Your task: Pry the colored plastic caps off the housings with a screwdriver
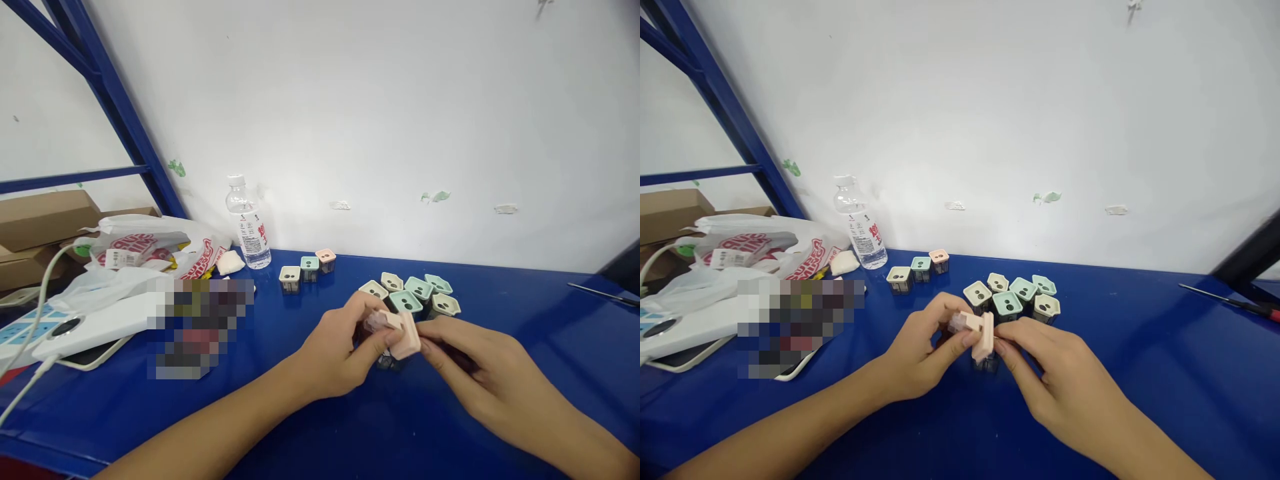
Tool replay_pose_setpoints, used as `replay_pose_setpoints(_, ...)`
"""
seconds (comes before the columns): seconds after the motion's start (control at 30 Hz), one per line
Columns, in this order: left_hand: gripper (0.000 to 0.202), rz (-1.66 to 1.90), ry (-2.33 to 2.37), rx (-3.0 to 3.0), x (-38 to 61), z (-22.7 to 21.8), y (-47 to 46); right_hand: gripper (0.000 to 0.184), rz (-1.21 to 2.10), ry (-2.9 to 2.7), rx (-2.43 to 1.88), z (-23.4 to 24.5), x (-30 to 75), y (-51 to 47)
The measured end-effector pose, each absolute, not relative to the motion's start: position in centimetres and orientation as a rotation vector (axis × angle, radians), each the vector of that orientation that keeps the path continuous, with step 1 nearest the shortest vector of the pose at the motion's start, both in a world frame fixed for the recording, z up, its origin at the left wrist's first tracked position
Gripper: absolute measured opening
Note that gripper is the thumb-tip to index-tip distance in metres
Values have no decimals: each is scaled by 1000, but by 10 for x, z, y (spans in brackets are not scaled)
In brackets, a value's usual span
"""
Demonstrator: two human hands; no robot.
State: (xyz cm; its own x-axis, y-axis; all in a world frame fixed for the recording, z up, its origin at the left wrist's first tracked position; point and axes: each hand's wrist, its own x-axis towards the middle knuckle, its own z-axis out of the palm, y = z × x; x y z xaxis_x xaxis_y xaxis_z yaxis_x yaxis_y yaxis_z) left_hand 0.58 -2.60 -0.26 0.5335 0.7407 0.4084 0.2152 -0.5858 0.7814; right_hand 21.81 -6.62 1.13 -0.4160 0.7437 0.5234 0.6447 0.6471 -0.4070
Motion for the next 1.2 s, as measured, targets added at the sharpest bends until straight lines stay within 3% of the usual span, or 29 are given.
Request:
replay_pose_setpoints(0.13, 27, 1021, 836, 2079, 4, -1, -21, 30, 506, -2067, -1348, 13, 232, -55)
replay_pose_setpoints(0.27, 26, 897, 714, 2173, 4, 1, -25, 39, 772, -2001, -1292, 11, 231, -54)
replay_pose_setpoints(0.4, 26, 921, 688, 2322, 8, 0, -31, 18, 646, -2082, -1155, 6, 218, -63)
replay_pose_setpoints(0.57, 25, 1155, 872, 2643, 11, -3, -33, 23, 401, -2126, -1139, -1, 215, -65)
replay_pose_setpoints(0.73, 30, 1139, 970, 2819, 11, -2, -31, 25, 337, -2134, -1135, -1, 221, -62)
replay_pose_setpoints(1.03, 35, 775, 1143, 2251, 5, 7, -25, 46, 1177, -1898, -1144, 3, 233, -44)
replay_pose_setpoints(1.2, 39, 752, 1197, 2093, 18, -5, -27, 49, 1437, -1783, -1286, -5, 221, -37)
